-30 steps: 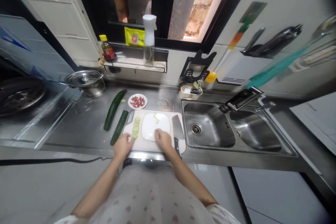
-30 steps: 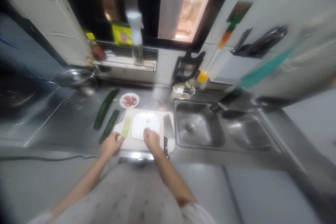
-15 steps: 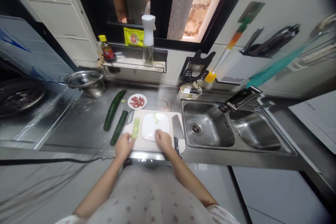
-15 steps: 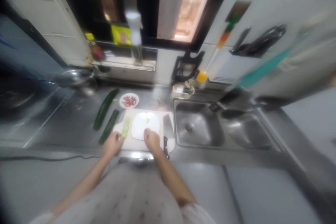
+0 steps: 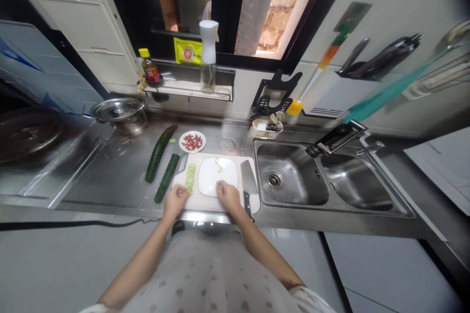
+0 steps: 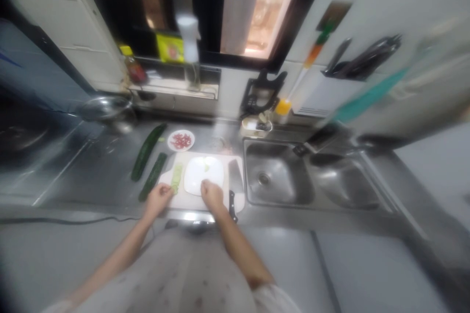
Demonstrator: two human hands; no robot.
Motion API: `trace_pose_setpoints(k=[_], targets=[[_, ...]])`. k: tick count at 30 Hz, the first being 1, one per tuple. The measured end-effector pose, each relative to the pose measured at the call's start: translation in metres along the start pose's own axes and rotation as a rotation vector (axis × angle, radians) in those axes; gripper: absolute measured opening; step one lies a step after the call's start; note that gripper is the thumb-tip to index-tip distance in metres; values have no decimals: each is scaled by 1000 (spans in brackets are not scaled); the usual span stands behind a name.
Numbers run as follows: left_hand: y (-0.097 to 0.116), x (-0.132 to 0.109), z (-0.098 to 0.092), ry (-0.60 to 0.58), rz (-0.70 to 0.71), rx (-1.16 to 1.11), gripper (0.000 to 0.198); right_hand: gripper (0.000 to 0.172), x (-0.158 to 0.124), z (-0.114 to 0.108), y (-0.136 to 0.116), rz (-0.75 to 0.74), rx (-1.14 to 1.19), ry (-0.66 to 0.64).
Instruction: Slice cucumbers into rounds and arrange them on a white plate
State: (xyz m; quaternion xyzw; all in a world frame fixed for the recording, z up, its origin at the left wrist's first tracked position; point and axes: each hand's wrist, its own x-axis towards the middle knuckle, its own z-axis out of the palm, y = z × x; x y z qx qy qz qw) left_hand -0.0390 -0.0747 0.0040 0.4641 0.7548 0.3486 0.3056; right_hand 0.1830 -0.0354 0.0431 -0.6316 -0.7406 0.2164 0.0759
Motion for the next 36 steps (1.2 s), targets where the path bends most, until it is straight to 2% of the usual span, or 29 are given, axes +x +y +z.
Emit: trace_pose_setpoints(k=[5,9,15,21,26,31,34,36], targets=[[23,2,0,-56,-90,-332,27,30,1,-7,-5,-19,91,54],[52,4,-2,-94,-65,-486,31,29,8,-23,-11,-59,241,134],[92,4,-9,-187,-3,-594,33,24,22,-55,-25,-179,513,200],[121,-3,-16,-239,29,-626,32,21,27,-72,-39,-269,729,154],[132,-6,-16,-255,68,-607,34,18,23,-79,-45,-298,769,107],[134,-8,-13,-258,82,-591,35,13,20,-78,-45,-328,792,51],[132,-11,-12,-272,-25,-648,38,12,20,-78,-43,-298,859,63],[130,-12,-11,-328,-182,-745,41,12,20,-78,-43,-273,882,87]])
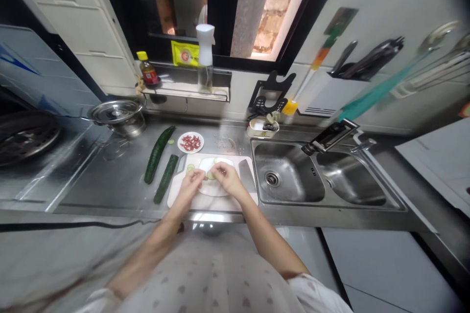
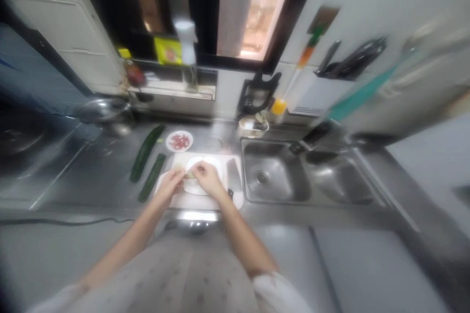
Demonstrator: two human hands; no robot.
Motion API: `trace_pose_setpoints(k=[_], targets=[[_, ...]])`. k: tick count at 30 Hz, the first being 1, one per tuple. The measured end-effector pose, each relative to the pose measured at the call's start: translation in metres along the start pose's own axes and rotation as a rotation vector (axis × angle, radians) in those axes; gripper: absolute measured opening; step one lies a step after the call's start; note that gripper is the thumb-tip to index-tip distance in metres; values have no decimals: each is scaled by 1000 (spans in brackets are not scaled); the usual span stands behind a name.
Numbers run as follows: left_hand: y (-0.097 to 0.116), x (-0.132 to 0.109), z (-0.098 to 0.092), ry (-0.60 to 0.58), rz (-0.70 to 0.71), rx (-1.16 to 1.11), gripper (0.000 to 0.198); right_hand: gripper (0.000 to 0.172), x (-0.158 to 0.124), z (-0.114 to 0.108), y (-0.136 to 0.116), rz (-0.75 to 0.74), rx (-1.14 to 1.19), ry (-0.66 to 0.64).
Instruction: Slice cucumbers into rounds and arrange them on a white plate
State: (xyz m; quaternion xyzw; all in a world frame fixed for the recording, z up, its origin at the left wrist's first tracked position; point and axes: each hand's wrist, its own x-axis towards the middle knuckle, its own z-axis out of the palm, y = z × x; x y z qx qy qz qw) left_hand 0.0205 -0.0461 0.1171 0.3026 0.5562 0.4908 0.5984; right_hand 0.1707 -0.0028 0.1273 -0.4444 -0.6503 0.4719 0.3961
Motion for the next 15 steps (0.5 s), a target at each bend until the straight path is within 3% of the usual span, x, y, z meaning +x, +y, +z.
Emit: trace_pose_setpoints(k=[4,6,10,15], targets=[[-2,-3,1,-212,-428,-330,41,12,0,-1,-1,-8,-28,28],[-1,-4,4,-342,-543,-470,39,11,0,-2,-2,-15,-43,12],[-1,-4,7,-445,-568,-640,31,9,-4,-2,-6,-46,-78,6],[-9,1,4,-393,-480,-583,14,15,-12,-5,-9,-98,-110,-33]])
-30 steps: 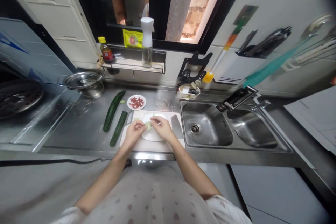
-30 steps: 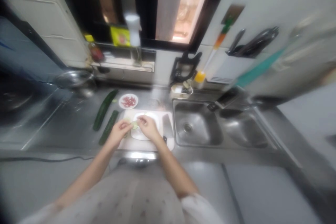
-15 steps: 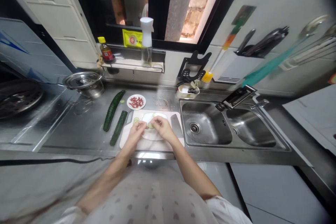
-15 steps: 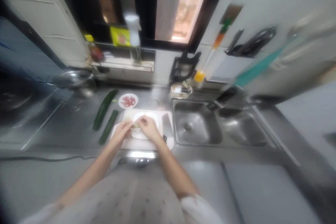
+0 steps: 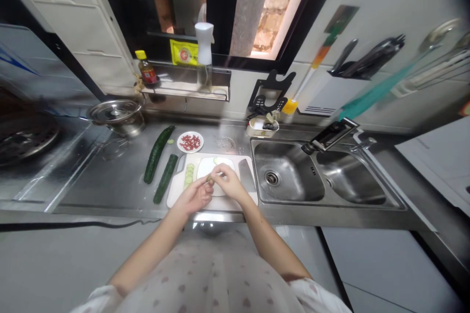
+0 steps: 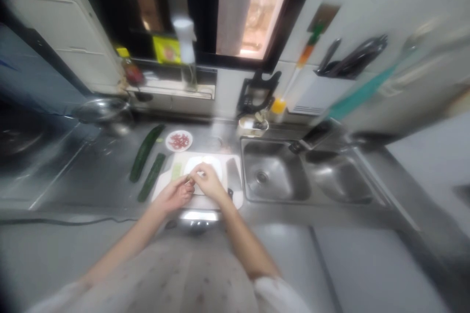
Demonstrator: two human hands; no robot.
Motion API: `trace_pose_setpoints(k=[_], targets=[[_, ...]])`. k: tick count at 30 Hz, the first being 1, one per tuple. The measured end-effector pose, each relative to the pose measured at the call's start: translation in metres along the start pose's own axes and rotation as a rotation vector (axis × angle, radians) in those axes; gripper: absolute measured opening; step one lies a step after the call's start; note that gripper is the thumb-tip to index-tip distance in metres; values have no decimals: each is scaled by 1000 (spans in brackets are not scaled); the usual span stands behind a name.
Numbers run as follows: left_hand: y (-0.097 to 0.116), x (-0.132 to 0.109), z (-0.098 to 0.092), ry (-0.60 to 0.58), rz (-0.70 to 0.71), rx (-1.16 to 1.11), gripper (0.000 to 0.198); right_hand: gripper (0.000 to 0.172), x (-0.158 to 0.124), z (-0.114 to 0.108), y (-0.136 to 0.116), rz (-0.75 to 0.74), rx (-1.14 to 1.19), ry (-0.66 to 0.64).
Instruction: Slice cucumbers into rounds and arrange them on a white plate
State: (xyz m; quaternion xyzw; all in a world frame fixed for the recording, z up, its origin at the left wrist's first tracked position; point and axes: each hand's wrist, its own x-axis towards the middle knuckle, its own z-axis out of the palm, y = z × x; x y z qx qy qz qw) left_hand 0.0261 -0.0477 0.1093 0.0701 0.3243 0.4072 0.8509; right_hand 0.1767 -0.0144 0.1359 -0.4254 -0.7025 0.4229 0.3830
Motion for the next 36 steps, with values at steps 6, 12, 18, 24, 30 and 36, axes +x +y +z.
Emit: trace_pose_setpoints(k=[6,12,18,24,30,36], targets=[[-4,0,-9,30,78,96,33,17,-12,-1,12,0,-43,-1],[-8,-3,-9,109,145,313,51,14,-23,-1,23,75,-47,-20],[-7,0,-5,174,229,578,51,14,-27,1,26,133,-20,-26],[-7,9,-9,154,373,749,41,12,-28,2,37,211,-46,-66],[-9,17,-19,136,486,922,34,13,-27,3,43,260,-132,-89],[-6,30,-24,177,547,1068,29,17,-19,-1,52,264,-201,-82]])
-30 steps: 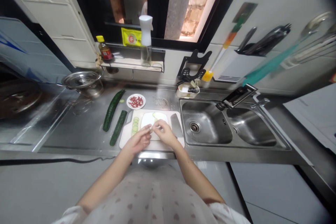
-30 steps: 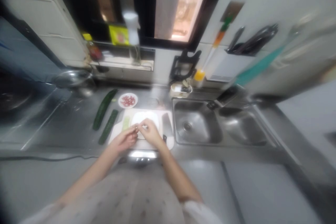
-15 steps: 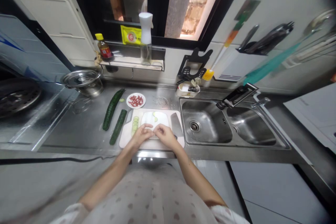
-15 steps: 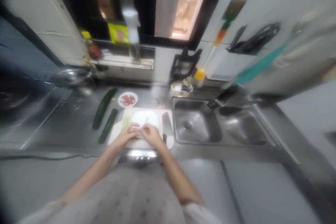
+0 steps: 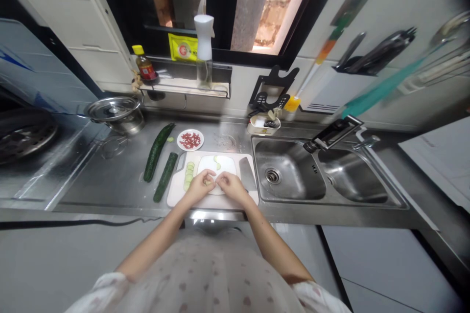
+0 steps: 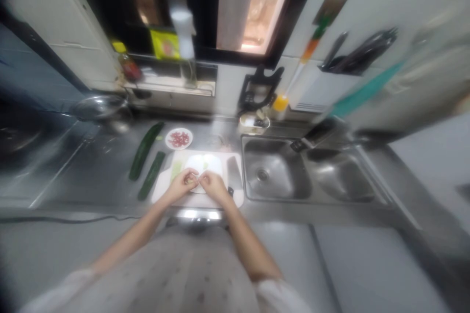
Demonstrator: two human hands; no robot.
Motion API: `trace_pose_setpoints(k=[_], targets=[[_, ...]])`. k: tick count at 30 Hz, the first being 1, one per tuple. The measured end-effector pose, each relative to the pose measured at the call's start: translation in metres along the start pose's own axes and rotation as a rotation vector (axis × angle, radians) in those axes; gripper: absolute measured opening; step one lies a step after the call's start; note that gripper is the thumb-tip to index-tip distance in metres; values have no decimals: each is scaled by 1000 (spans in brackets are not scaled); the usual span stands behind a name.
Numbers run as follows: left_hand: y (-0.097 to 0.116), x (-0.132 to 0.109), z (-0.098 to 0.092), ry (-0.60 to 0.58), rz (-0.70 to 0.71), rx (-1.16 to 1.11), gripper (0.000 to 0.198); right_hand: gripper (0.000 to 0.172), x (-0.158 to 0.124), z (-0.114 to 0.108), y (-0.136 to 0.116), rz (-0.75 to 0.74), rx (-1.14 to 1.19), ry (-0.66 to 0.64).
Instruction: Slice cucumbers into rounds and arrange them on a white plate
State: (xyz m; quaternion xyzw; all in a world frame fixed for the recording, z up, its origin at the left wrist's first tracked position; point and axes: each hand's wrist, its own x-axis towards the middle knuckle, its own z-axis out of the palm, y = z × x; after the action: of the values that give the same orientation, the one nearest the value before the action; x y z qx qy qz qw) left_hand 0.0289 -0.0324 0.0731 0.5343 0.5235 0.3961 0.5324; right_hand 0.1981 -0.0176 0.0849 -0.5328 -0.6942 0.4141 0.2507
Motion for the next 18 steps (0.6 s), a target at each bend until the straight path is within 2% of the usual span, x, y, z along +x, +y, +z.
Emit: trace_pose_setpoints(k=[11,18], targets=[[-25,38,-1,31,14,105,30,17,32,2,27,35,-121,56],[-27,58,-4,119,9,273,27,18,52,2,37,36,-193,69]])
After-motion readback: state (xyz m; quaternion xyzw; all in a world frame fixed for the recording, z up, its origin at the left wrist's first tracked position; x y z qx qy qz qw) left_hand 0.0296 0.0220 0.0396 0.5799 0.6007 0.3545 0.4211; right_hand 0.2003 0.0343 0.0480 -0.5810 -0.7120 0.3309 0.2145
